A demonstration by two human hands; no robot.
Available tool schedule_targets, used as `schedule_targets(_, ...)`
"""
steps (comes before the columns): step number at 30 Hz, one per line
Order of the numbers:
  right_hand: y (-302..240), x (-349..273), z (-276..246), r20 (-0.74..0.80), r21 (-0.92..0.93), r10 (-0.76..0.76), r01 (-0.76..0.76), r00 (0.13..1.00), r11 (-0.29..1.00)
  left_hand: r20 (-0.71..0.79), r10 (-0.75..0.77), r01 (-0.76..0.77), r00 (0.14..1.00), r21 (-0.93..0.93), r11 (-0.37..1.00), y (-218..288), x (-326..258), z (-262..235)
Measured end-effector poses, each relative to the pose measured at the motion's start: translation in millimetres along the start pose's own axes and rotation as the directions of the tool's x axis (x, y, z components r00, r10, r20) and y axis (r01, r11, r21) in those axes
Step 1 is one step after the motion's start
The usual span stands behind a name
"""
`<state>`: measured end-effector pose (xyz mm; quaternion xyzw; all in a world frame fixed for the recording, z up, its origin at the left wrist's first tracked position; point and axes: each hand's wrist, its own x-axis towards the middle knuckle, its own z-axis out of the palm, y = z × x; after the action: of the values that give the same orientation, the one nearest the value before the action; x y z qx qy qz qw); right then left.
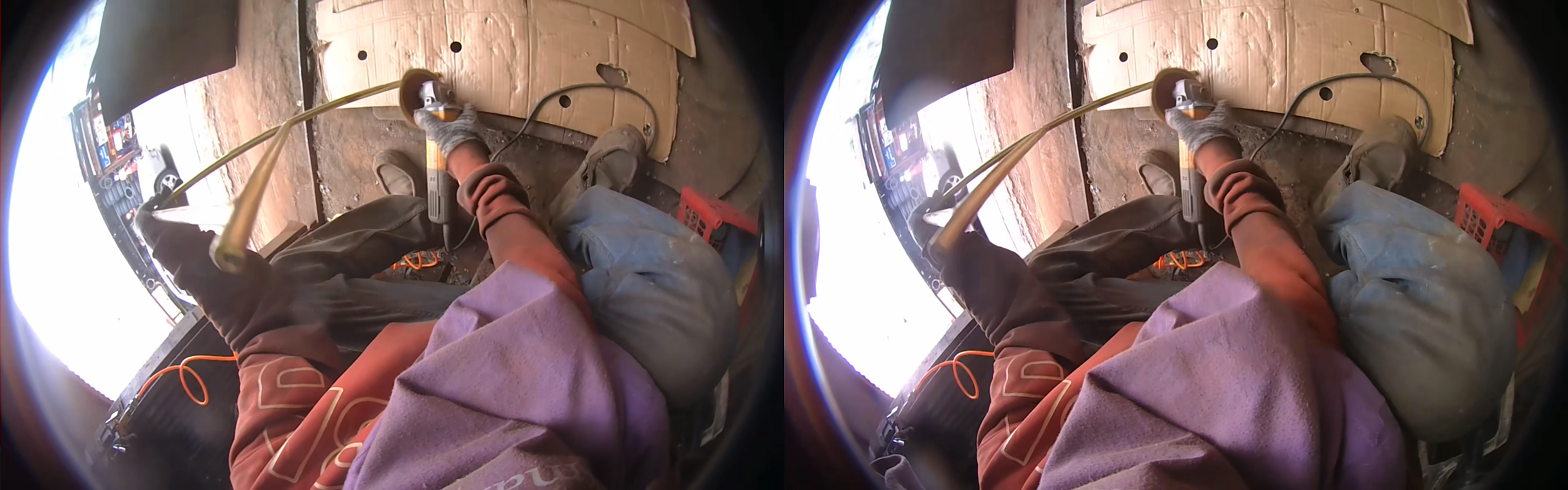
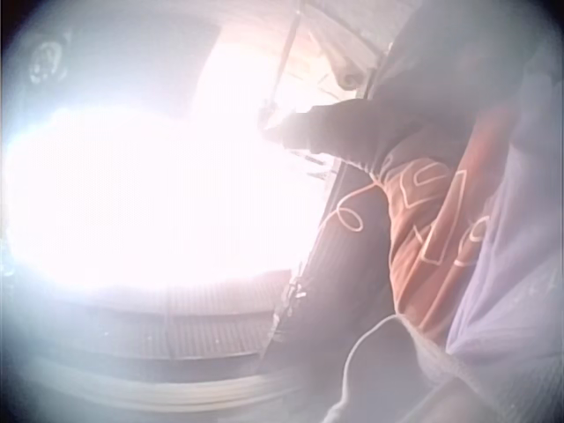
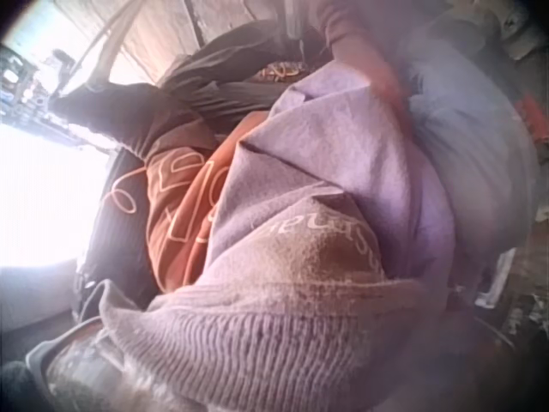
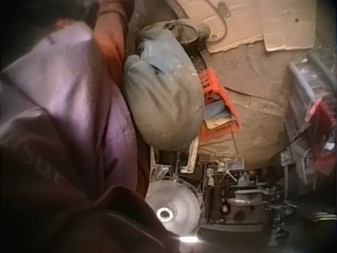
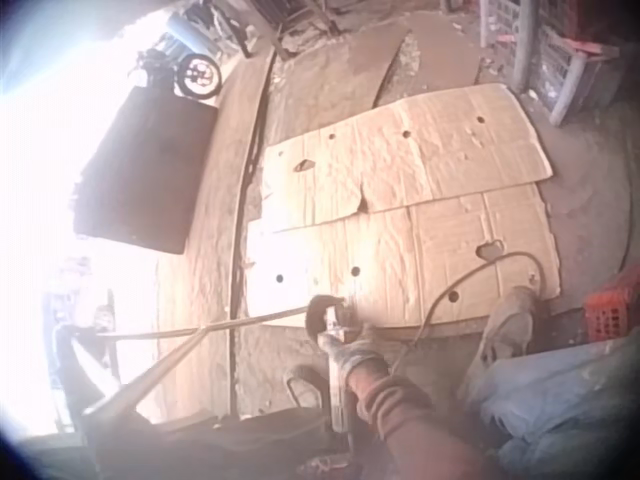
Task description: The person uses an angle grinder to smooth or cut a set of thin metal rods while sitting on the floor. They rotate the rods and apply the grinding wheel to different points on the metal frame.
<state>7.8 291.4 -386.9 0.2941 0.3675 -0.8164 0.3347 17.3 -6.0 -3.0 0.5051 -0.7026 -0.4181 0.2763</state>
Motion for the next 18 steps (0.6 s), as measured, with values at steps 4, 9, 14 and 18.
schedule_targets(4, 29.5, 22.9, 12.3, -0.056, -0.141, -0.051, 0.043, 0.997, 0.989, 0.152, 0.323, -0.339, 0.934, 0.093, 0.936, -29.3, 57.7, -30.9)
schedule_targets(9, 21.3, -10.5, 45.9, 0.101, -0.451, -0.107, 0.141, 0.989, 0.882, 0.307, 0.047, -0.010, 0.950, -0.120, 0.993, -32.5, 119.4, -75.3)
schedule_targets(14, 9.1, 34.5, -17.9, -0.271, -0.256, 0.000, -0.072, 0.963, 0.964, 0.370, 0.202, -0.072, 0.907, -0.338, 0.938, -23.8, 91.9, -9.8)
schedule_targets(18, -15.6, -21.2, 43.5, -0.037, -0.259, -0.072, 0.060, 0.997, 0.964, 0.549, 0.266, -0.113, 0.792, -0.296, 0.949, 11.5, 141.5, -45.7)
